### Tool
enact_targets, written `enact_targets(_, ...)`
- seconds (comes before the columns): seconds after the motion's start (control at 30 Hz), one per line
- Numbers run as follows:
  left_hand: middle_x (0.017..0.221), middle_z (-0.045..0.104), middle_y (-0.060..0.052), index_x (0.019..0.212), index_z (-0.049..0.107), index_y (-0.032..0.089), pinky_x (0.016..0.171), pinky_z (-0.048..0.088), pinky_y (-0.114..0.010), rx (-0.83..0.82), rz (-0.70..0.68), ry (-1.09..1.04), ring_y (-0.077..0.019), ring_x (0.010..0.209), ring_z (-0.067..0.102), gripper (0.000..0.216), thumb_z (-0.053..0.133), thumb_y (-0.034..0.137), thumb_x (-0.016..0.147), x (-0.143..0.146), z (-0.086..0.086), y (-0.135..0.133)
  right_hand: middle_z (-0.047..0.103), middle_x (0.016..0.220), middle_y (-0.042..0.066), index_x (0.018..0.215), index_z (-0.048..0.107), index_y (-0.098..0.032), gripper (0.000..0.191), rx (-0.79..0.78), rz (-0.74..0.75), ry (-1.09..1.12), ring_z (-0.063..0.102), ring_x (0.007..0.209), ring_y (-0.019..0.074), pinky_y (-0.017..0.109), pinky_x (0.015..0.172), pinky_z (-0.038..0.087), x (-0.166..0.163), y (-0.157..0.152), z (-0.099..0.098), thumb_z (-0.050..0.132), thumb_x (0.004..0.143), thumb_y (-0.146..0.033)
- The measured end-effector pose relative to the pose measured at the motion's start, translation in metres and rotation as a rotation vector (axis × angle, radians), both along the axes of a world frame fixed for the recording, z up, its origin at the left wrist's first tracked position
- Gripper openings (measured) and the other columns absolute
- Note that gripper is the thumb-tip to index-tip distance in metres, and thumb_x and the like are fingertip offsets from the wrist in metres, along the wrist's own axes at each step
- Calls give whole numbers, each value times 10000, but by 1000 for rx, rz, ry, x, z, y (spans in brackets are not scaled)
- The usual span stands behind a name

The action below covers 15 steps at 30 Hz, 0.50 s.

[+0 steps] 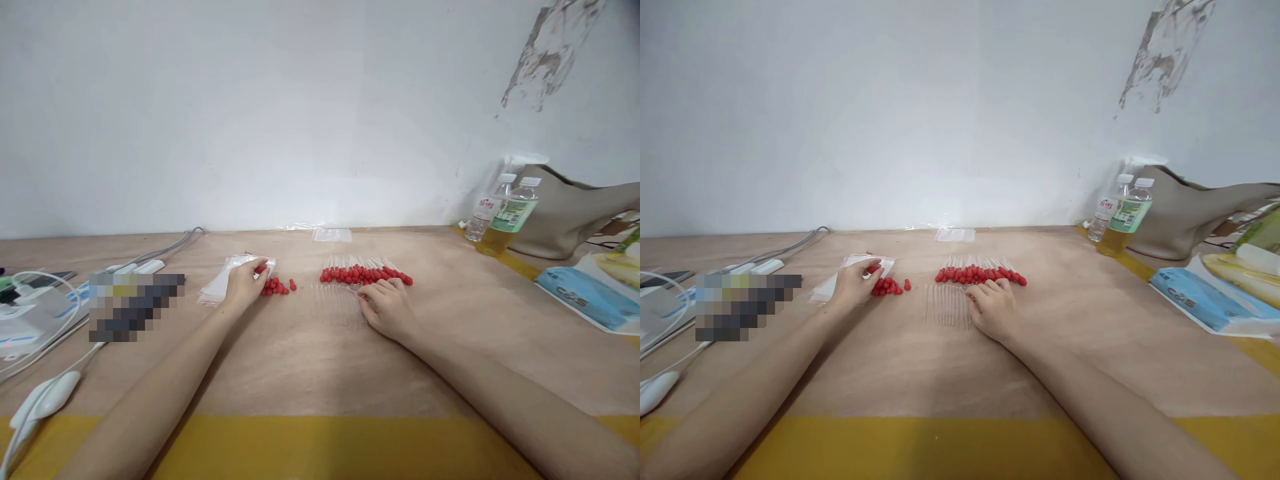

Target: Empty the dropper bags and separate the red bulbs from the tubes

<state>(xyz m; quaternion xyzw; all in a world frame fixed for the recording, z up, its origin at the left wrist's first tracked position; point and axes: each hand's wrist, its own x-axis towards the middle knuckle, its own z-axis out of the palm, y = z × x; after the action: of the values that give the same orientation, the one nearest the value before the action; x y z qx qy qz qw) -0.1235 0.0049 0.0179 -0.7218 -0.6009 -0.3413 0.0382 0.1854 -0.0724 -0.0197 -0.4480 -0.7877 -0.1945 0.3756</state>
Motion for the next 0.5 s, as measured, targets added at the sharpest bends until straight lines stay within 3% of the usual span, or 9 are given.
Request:
enact_targets(0.17,911,682,-44,976,641,216,735,440,-310,-88,35,158,-232,815,617,335,418,384,791,4,-4,0,641,725,19,787,623,-193,134,-20,82,-67,499,704,142,326,758,274,-2,-1,-1,492,808,-217)
enact_targets(0.3,827,684,-51,925,643,209,686,433,-297,-114,-14,154,-228,787,618,460,254,446,863,5,-1,-6,643,771,27,852,632,-204,174,-76,151,-86,511,764,159,356,812,276,-3,-5,1,511,813,-323)
enact_targets(0.5,871,679,-34,1097,558,191,826,408,-311,-151,-126,174,-204,885,602,424,246,374,877,6,-3,-8,619,777,42,880,644,-211,254,-119,174,-107,514,800,173,385,845,276,-1,-8,3,519,800,-417)
